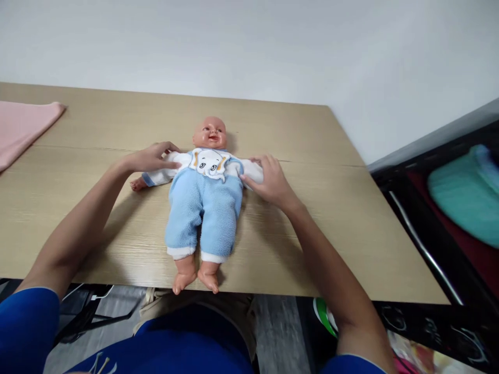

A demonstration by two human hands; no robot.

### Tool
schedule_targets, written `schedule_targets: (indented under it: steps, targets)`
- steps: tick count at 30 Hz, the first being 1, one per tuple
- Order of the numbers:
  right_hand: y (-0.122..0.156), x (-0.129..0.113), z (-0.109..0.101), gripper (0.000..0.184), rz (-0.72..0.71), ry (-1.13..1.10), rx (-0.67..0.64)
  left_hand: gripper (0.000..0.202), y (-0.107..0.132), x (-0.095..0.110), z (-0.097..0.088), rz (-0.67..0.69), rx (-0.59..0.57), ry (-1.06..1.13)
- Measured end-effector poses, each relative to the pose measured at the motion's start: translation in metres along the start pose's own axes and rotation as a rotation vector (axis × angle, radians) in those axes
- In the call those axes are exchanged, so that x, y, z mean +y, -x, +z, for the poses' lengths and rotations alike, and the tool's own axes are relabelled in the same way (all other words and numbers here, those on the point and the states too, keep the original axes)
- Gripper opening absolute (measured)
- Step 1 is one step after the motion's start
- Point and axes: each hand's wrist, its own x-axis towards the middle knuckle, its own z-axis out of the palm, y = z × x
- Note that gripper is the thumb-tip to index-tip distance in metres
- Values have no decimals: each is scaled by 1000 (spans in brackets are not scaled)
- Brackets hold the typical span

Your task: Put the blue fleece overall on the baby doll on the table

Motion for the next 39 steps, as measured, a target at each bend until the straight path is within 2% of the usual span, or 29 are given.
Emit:
schedule_targets:
  steps: [3, 6, 9, 12, 16, 19, 22, 25, 28, 31, 34, 39]
  targets:
    - [49, 27, -18, 76, 83, 21, -32, 57, 3, 28, 5, 193, 193, -92]
    - [77, 41, -26, 71, 177, -64, -21, 46, -9, 72, 29, 416, 258, -79]
    - [74, 41, -25, 68, 259, -286, 120, 44, -37, 111, 59, 517, 281, -135]
    - [50, 34, -22, 76, 274, -501, 290, 36, -66, 129, 79, 497, 261, -186]
    - [8, 19, -16, 80, 292, -640, 314, 31, -79, 128, 85, 537, 282, -106]
    - [-19, 5, -3, 83, 283, -745, 346, 41, -69, 124, 83, 667, 265, 1]
    - [-34, -12, 15, 82, 253, -744, 298, 49, -54, 124, 80, 721, 285, 77]
    - [-30, -26, 30, 64, 153, -643, 218, 52, -44, 125, 79, 743, 328, 133]
    - [-17, -36, 32, 46, 31, -518, 157, 50, -43, 126, 79, 752, 356, 204]
    - [-5, -42, 25, 50, -11, -449, 95, 46, -50, 125, 79, 665, 394, 268]
    - [-2, -47, 23, 51, 29, -481, 103, 43, -59, 123, 83, 617, 405, 285]
    - [-10, -44, 40, 61, 270, -857, 218, 28, -70, 116, 92, 627, 367, 178]
